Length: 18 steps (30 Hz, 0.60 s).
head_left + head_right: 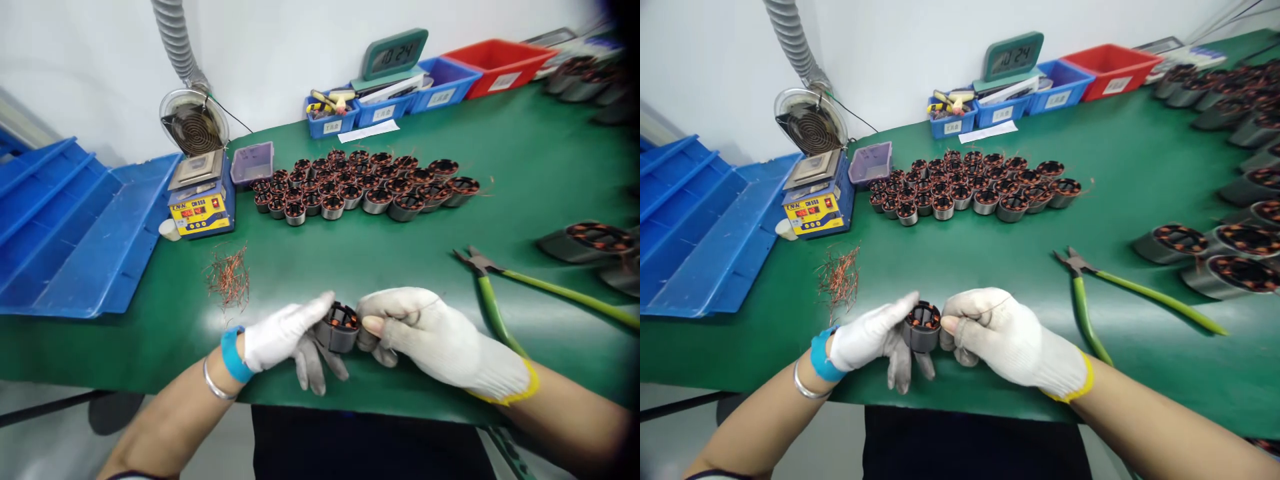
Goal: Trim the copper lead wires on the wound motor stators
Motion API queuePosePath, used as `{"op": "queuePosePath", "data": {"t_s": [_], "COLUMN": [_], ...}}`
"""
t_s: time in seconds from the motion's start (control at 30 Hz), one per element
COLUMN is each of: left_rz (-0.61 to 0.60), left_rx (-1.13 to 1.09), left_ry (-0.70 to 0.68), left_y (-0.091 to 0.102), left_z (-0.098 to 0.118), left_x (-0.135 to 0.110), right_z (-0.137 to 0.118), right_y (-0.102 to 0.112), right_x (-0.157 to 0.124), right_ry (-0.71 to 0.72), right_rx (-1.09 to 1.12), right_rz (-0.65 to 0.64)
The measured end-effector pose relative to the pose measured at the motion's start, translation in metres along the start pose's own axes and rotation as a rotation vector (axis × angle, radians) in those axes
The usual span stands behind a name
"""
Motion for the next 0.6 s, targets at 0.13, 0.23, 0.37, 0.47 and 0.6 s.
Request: {"op": "queuePosePath", "data": {"t_s": [0.13,0.23,0.37,0.47,0.6], "left_rz": [0.112,0.223,0.051,0.281,0.138], "left_rx": [-0.029,0.196,0.609,0.391,0.117], "left_ry": [-0.250,-0.704,-0.863,-0.762,-0.261], "left_y": [0.000,-0.008,-0.043,-0.008,0.007], "left_z": [0.023,0.058,0.064,0.062,0.022], "left_x": [-0.008,-0.035,-0.049,-0.044,-0.008], "right_z": [0.005,0.005,0.006,0.004,0.004], "right_y": [-0.002,-0.007,-0.012,-0.012,-0.006], "right_x": [0.002,0.003,0.001,-0.001,0.002], "right_ry": [-0.044,-0.034,-0.010,0.030,0.009], "right_rx": [0.131,0.248,0.319,0.263,0.173], "right_rz": [-0.007,-0.063,-0.131,-0.138,-0.061]}}
Point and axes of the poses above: each hand's wrist, its own x-axis towards the middle knuckle, its own y-axis out of the back of the hand, z = x × y, the point moved 9 cm from there along x, towards the middle knuckle, and after that the axes turned 11 degrees about -x, right-handed, at the moved point
